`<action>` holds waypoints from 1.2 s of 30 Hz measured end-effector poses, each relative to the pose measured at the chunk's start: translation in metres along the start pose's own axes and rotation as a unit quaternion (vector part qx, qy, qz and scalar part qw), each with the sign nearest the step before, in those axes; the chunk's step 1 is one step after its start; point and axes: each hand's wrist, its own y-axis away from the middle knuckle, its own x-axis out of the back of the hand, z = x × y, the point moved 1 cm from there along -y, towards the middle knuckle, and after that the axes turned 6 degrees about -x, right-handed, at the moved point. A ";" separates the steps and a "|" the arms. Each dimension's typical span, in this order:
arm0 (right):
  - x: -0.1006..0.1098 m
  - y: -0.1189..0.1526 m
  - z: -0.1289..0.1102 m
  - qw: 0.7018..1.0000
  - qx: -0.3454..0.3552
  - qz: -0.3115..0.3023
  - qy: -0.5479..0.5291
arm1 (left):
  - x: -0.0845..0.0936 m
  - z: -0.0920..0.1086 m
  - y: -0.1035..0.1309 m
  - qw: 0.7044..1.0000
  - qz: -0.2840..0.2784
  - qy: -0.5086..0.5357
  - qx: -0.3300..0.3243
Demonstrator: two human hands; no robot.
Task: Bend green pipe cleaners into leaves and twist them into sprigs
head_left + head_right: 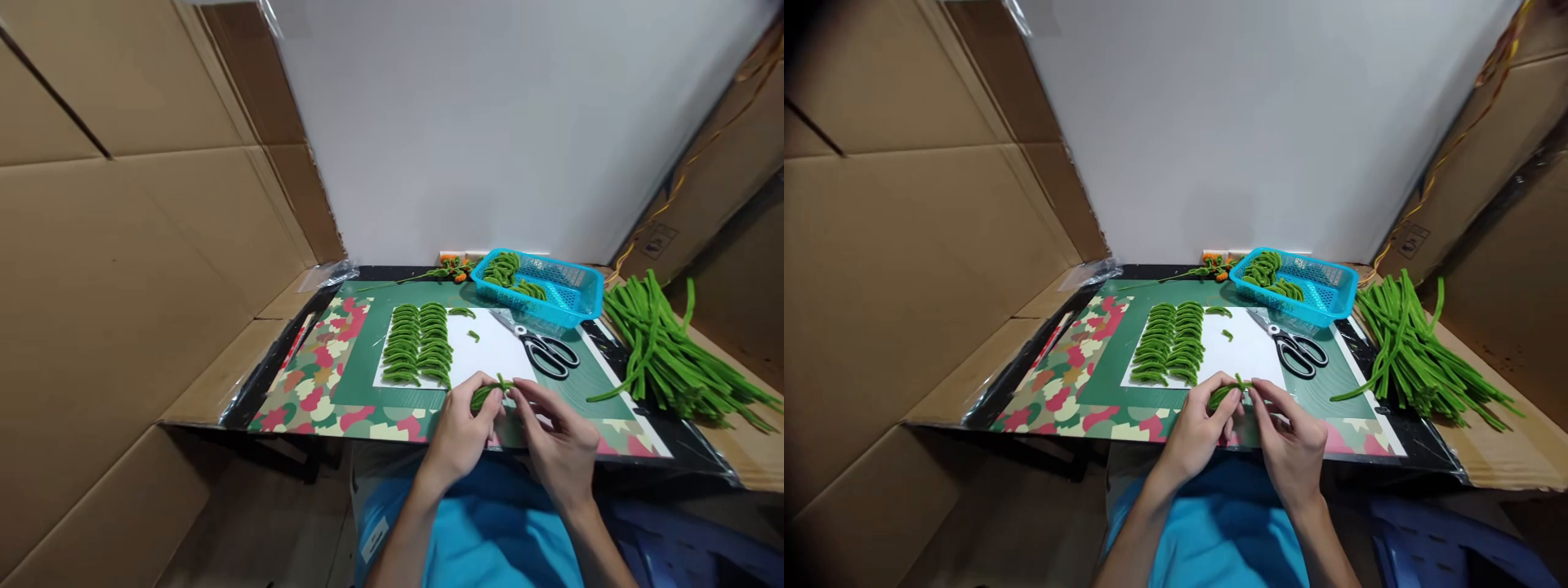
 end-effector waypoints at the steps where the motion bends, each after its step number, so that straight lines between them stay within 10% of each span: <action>1: 0.001 0.000 -0.001 1.000 0.002 -0.004 0.005 | 0.000 0.000 0.000 1.000 0.006 -0.003 0.000; 17: -0.001 0.002 -0.004 0.993 0.077 -0.066 0.064 | 0.000 0.005 0.003 0.996 0.037 -0.078 -0.013; 36: -0.002 -0.012 -0.013 0.987 -0.043 -0.146 -0.042 | 0.002 0.007 0.004 0.997 -0.001 -0.063 -0.035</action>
